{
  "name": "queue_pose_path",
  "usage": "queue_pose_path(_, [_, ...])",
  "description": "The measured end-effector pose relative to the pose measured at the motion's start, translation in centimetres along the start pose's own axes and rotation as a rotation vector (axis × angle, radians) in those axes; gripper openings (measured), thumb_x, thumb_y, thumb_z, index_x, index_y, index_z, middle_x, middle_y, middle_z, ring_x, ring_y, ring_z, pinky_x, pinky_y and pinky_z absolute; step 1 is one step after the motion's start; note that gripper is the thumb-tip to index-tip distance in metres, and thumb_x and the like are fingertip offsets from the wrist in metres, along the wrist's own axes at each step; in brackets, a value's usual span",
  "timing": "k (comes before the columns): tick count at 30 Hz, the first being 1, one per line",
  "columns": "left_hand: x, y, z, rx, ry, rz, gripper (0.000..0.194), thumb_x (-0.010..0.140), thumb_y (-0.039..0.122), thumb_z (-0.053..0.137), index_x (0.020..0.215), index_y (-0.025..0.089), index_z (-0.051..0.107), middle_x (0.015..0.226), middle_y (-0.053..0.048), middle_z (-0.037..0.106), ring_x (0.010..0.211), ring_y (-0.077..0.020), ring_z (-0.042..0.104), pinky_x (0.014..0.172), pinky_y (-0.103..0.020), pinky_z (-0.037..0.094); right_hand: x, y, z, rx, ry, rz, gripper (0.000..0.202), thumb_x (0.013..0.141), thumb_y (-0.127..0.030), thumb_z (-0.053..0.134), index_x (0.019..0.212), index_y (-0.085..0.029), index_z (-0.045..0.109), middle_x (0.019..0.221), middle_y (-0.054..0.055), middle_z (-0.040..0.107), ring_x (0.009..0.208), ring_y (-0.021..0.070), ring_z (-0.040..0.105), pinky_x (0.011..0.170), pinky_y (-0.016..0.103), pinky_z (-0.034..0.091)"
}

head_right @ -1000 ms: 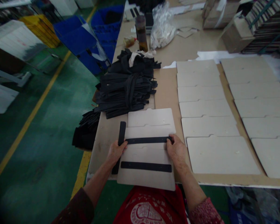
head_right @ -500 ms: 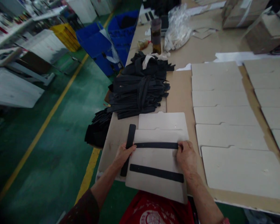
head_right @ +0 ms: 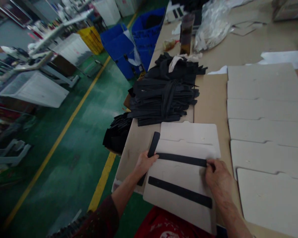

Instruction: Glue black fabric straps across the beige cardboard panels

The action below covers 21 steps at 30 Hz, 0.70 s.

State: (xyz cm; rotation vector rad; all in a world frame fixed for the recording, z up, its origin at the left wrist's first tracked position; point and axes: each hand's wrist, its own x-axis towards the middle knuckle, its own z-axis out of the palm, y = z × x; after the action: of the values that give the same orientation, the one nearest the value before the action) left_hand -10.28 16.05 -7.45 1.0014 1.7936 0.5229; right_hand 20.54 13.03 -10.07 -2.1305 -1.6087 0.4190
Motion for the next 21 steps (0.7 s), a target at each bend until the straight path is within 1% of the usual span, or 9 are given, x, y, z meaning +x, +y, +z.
queue_pose_path(3, [0.4,0.1,0.1,0.079,0.022,0.005,0.017,0.072,0.031,0.07,0.081,0.017,0.069,0.061,0.003,0.06,0.057,-0.0102,0.053,0.054,-0.021,0.037,0.0,-0.2,-0.2,-0.001,0.0,-0.001,0.027,0.078,-0.037,0.045,0.087,-0.02,0.064,0.092,0.01,0.067,0.083,0.0252,0.062,0.075,0.037,0.048])
queue_pose_path(8, [0.3,0.7,0.0,0.189,0.059,0.007,0.017,0.074,0.03,0.07,0.085,0.017,0.071,0.069,-0.001,0.067,0.072,-0.015,0.063,0.063,-0.022,0.042,0.1,-0.6,-0.4,-0.006,0.002,0.019,0.028,0.076,-0.037,0.044,0.085,-0.019,0.064,0.09,0.01,0.067,0.08,0.0253,0.063,0.072,0.037,0.048])
queue_pose_path(16, [0.2,1.0,0.1,0.28,0.073,0.023,0.021,0.076,0.034,0.068,0.089,0.018,0.072,0.081,-0.006,0.073,0.08,-0.019,0.067,0.07,-0.026,0.046,0.2,-0.9,-0.6,0.008,-0.008,0.022,0.027,0.077,-0.037,0.043,0.083,-0.02,0.063,0.087,0.011,0.067,0.083,0.027,0.062,0.075,0.039,0.048])
queue_pose_path(21, [0.1,1.4,0.0,0.313,0.061,0.032,0.021,0.077,0.034,0.068,0.089,0.018,0.072,0.082,-0.007,0.074,0.081,-0.0199,0.068,0.07,-0.027,0.046,0.0,-0.7,-0.5,0.005,-0.006,0.006,0.024,0.078,-0.035,0.045,0.086,-0.02,0.062,0.088,0.01,0.066,0.082,0.0261,0.062,0.074,0.038,0.047])
